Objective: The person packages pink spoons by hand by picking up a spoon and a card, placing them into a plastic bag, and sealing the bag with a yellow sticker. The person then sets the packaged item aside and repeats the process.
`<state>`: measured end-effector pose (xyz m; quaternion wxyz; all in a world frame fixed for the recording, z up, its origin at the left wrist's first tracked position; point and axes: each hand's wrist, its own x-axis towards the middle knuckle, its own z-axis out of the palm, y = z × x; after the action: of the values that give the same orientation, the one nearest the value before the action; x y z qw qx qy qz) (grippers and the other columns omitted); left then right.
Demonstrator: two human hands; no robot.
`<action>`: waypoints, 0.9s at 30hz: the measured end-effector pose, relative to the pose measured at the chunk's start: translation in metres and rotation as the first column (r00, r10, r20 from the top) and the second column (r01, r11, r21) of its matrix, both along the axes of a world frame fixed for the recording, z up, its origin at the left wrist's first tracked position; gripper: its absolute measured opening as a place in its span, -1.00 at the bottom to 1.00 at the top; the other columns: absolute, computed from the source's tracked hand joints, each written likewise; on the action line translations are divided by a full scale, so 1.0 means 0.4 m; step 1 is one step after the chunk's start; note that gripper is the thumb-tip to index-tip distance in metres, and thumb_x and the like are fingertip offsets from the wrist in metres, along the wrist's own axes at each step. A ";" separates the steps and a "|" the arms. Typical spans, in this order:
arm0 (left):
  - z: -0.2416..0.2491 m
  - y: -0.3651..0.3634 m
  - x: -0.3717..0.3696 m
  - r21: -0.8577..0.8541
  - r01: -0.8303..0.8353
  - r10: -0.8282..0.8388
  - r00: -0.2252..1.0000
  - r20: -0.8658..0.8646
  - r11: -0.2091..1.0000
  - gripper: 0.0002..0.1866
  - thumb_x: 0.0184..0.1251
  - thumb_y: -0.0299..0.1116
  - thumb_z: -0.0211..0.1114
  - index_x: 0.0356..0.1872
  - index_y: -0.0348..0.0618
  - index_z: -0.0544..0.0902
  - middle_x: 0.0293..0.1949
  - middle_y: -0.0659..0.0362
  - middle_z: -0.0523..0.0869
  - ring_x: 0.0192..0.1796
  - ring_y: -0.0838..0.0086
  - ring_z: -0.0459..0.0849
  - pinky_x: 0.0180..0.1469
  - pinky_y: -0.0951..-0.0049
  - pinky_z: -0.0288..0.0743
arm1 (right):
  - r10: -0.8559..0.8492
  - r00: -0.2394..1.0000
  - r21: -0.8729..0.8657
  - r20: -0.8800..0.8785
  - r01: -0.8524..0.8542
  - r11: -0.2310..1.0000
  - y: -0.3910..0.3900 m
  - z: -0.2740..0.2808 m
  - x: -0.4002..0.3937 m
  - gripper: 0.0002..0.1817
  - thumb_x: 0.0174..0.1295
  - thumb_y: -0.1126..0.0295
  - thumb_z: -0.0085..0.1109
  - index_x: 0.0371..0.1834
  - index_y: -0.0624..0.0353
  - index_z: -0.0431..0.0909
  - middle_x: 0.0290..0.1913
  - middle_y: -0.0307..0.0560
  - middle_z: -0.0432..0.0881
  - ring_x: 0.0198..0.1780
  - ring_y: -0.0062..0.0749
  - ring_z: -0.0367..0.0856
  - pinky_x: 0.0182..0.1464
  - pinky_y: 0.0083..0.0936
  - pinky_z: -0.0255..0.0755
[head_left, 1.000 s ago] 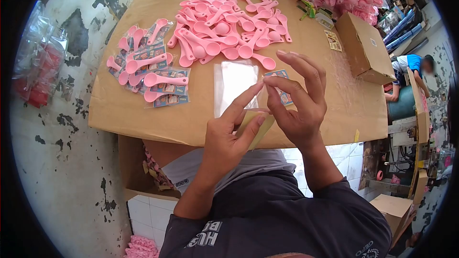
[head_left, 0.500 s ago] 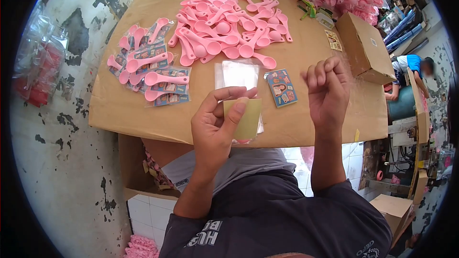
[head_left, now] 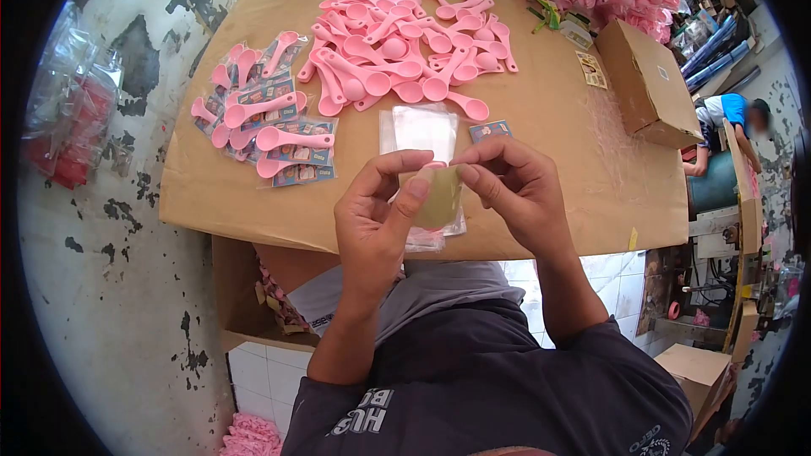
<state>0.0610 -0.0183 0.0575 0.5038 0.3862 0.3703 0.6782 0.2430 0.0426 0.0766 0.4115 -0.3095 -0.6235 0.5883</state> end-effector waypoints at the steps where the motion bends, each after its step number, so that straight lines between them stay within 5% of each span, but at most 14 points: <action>1: 0.008 -0.003 -0.005 -0.043 0.024 -0.023 1.000 0.007 0.999 -0.73 0.55 -0.46 0.31 0.14 -0.39 0.63 0.05 0.00 0.77 0.09 0.49 0.73 0.12 0.50 0.61 | -0.009 1.000 -0.015 0.018 0.009 1.000 0.002 0.000 0.001 -0.83 0.46 0.46 0.29 0.03 0.28 0.66 -0.04 -0.22 0.71 -0.04 -0.64 0.66 0.00 -0.61 0.55; 9: 0.015 -0.009 -0.010 -0.075 0.039 -0.045 0.996 -0.079 0.996 -0.76 0.56 -0.49 0.27 0.13 -0.35 0.67 -0.06 0.02 0.83 -0.06 0.57 0.76 0.02 0.56 0.62 | -0.031 0.995 0.027 -0.095 0.033 0.999 0.008 -0.005 0.019 -0.91 0.47 0.54 0.21 -0.07 0.25 0.69 -0.11 -0.27 0.67 -0.16 -0.71 0.57 -0.14 -0.67 0.44; 11: -0.008 -0.007 -0.006 0.074 -0.012 0.014 0.999 -0.030 0.997 -0.83 0.56 -0.55 0.22 0.04 -0.32 0.69 -0.13 0.09 0.83 -0.13 0.64 0.73 -0.07 0.62 0.56 | 0.024 0.994 0.037 -0.104 -0.020 0.999 0.011 -0.005 0.027 -0.90 0.47 0.56 0.18 -0.11 0.25 0.70 -0.14 -0.29 0.66 -0.22 -0.73 0.52 -0.19 -0.69 0.38; 17: -0.026 -0.003 -0.019 0.167 -0.017 0.028 0.997 -0.067 0.986 -0.91 0.52 -0.58 0.19 -0.08 -0.31 0.63 -0.23 0.19 0.77 -0.24 0.69 0.66 -0.17 0.68 0.46 | 0.041 0.989 0.096 -0.140 -0.027 0.995 0.010 0.000 0.025 -0.87 0.45 0.59 0.13 -0.19 0.25 0.71 -0.20 -0.29 0.62 -0.27 -0.74 0.44 -0.30 -0.68 0.27; 21: -0.029 -0.008 -0.027 0.174 0.009 -0.016 0.999 0.037 0.985 -0.87 0.47 -0.62 0.21 -0.04 -0.32 0.59 -0.21 0.18 0.76 -0.20 0.66 0.67 -0.15 0.67 0.50 | 0.056 0.993 0.120 -0.106 -0.043 0.992 0.005 0.004 0.018 -0.93 0.41 0.61 0.17 -0.17 0.24 0.64 -0.17 -0.29 0.60 -0.24 -0.74 0.47 -0.24 -0.69 0.34; 23: -0.029 -0.014 -0.022 0.152 0.028 -0.017 0.997 -0.072 0.988 -0.80 0.42 -0.67 0.27 0.00 -0.30 0.56 -0.15 0.10 0.79 -0.12 0.58 0.73 -0.10 0.62 0.57 | 0.031 0.996 0.133 -0.084 -0.019 0.991 0.001 -0.001 0.009 -0.92 0.40 0.63 0.20 -0.13 0.23 0.60 -0.14 -0.29 0.60 -0.22 -0.74 0.49 -0.21 -0.71 0.38; 27: 0.023 -0.016 -0.001 0.068 0.026 -0.032 0.995 0.092 0.997 -0.63 0.39 -0.67 0.34 0.18 -0.30 0.54 -0.08 -0.04 0.82 -0.03 0.50 0.77 -0.01 0.55 0.63 | -0.021 0.979 0.050 -0.202 0.031 0.998 -0.003 -0.007 -0.010 -0.68 0.31 0.66 0.35 0.02 0.19 0.46 -0.09 -0.27 0.57 -0.18 -0.75 0.54 -0.16 -0.74 0.43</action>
<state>0.0607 -0.0248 0.0667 0.5171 0.3762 0.3178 0.7001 0.2389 0.0414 0.0738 0.4882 -0.2456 -0.5900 0.5944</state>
